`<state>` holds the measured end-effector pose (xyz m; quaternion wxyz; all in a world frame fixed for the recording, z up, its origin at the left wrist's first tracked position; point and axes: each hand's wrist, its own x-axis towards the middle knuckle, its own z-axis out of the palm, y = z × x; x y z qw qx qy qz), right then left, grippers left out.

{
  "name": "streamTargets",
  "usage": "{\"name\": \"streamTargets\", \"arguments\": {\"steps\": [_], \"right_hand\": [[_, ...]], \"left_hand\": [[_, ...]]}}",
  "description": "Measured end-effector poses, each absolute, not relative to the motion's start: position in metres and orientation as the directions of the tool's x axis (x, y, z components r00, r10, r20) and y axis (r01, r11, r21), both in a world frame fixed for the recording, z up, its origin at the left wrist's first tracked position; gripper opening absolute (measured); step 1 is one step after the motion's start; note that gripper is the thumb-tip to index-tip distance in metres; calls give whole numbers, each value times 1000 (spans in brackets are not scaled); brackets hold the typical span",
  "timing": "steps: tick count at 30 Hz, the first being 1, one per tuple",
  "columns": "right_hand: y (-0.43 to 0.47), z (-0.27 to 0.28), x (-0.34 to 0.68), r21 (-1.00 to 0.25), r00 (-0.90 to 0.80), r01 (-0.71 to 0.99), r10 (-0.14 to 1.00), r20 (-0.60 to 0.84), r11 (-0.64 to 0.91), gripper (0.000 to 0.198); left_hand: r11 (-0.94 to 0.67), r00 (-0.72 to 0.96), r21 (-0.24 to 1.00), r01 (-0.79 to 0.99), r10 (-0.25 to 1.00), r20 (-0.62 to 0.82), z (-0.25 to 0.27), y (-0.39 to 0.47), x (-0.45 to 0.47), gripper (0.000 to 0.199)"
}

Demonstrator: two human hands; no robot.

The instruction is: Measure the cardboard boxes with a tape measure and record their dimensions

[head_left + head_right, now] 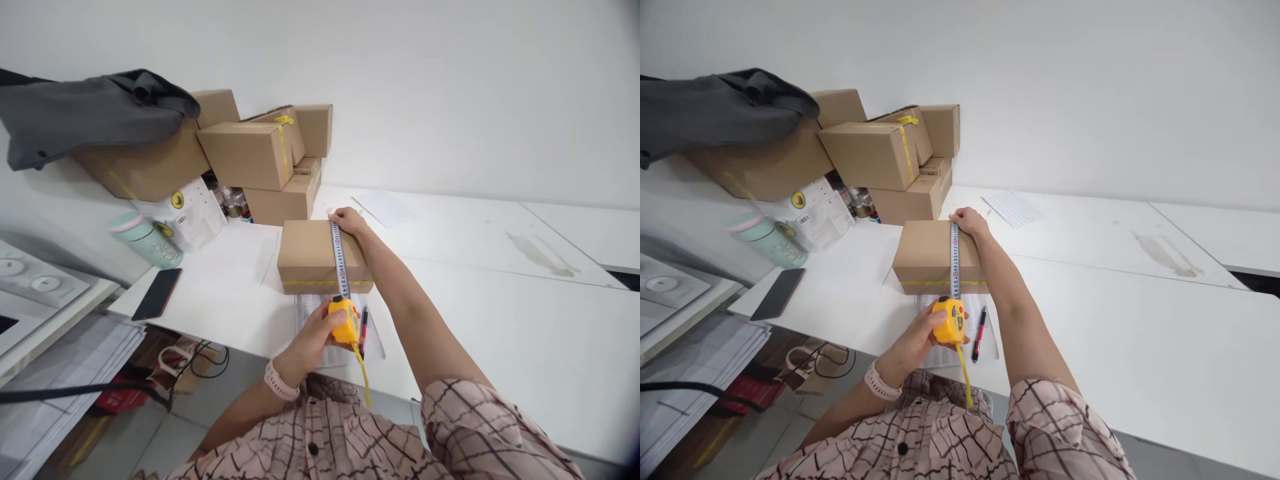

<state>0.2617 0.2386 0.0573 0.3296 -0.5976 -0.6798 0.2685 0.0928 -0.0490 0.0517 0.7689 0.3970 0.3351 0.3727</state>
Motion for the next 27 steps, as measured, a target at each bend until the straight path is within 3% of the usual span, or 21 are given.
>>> {"name": "streamTargets", "arguments": {"steps": [5,9,12,15,18,22,27], "right_hand": [[214,75,296,-934,50,300,974,221,196,61],[157,60,342,-969,241,226,957,159,104,72],[104,39,354,-981,184,193,983,19,-17,75],[67,34,344,-987,-18,160,1000,-16,-13,76],[57,56,330,-950,-71,300,995,70,88,73],[73,98,322,-738,-25,638,964,265,220,63],[106,114,312,-512,60,854,960,273,92,47]], "left_hand": [[258,407,923,-286,904,-126,54,-47,57,54],[17,162,984,-179,987,13,41,-37,14,66],[-29,30,993,-112,999,33,27,-20,-5,67],[-9,40,994,-105,999,13,23,-3,-9,61],[-38,86,994,-98,995,47,34,12,-8,55],[-117,102,987,-109,987,128,60,36,-10,54],[-192,73,976,-106,977,200,83,53,-5,53]]}}
